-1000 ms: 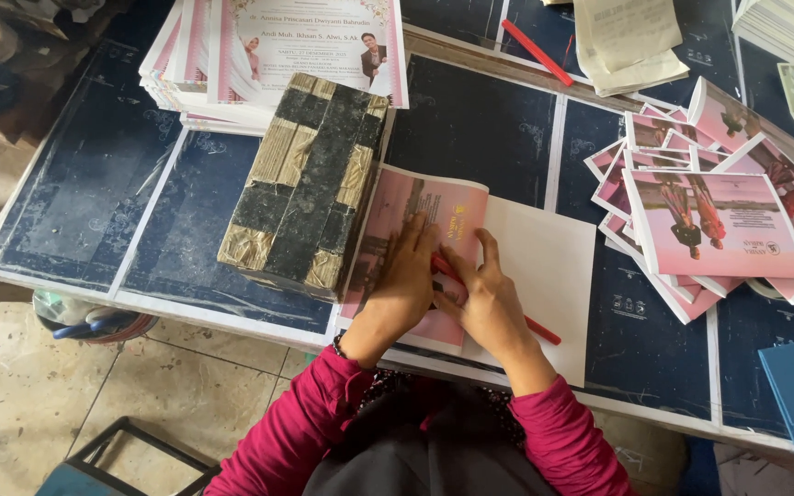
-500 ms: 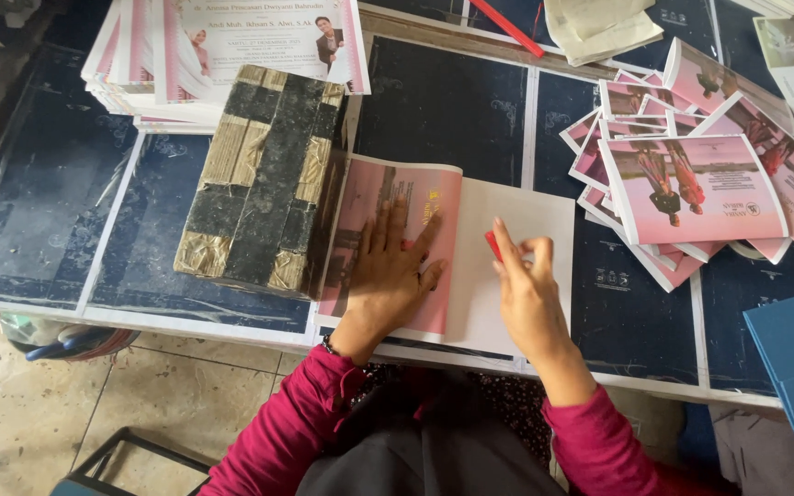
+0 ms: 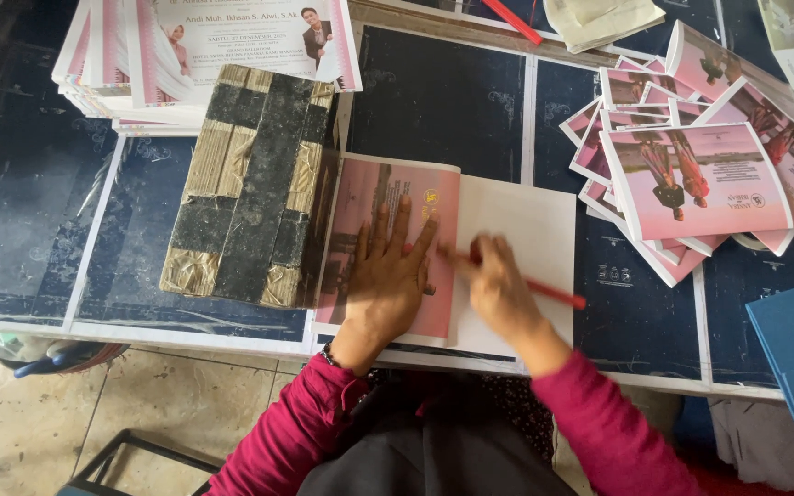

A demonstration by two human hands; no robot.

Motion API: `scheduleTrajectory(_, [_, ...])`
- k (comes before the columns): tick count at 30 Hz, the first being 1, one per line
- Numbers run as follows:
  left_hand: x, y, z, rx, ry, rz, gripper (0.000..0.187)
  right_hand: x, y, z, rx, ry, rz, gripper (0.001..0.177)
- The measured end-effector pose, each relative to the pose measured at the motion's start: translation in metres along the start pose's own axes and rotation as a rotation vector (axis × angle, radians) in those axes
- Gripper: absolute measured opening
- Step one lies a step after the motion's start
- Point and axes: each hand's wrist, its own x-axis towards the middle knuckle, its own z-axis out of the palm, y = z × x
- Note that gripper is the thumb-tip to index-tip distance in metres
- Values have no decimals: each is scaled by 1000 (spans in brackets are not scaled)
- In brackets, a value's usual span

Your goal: The person inserts pink printed sheets into white folded covers on a table. They smooth the sheets with their hands and a red tool, then stack the completed booklets.

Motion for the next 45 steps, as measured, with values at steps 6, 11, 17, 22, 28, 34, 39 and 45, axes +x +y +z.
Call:
scheduleTrajectory(6, [-1,1,-5,24,-27,7,57,80,80,43,7,89,204,38])
scheduleTrajectory(11, [-1,0,-5,8,-10,-3,57,36,14,19,163,58,204,34])
scheduleTrajectory(17, [-3,1,-7,20,44,4,59,-75,-76,-24,136,-126,55,56])
scheduleTrajectory(22, [-2,-2,-5,24,20,28,62,-76,-78,-30,106,-4,133,60])
scheduleTrajectory(28, [-3,-16,7,-260,217,0,44,-45,-76,6,553,180,708,37])
scheduleTrajectory(34, [-5,-14,6,-494,434,-4,25,-37,-85,26,1317,250,1215,8])
scheduleTrajectory(39, [-9,22,-21,-650,482,-104,20,-48,-29,-60,1041,427,1069,16])
scheduleTrajectory(45, [29,75,22,-676,230,-45,16,-98,71,-125,841,810,1213,18])
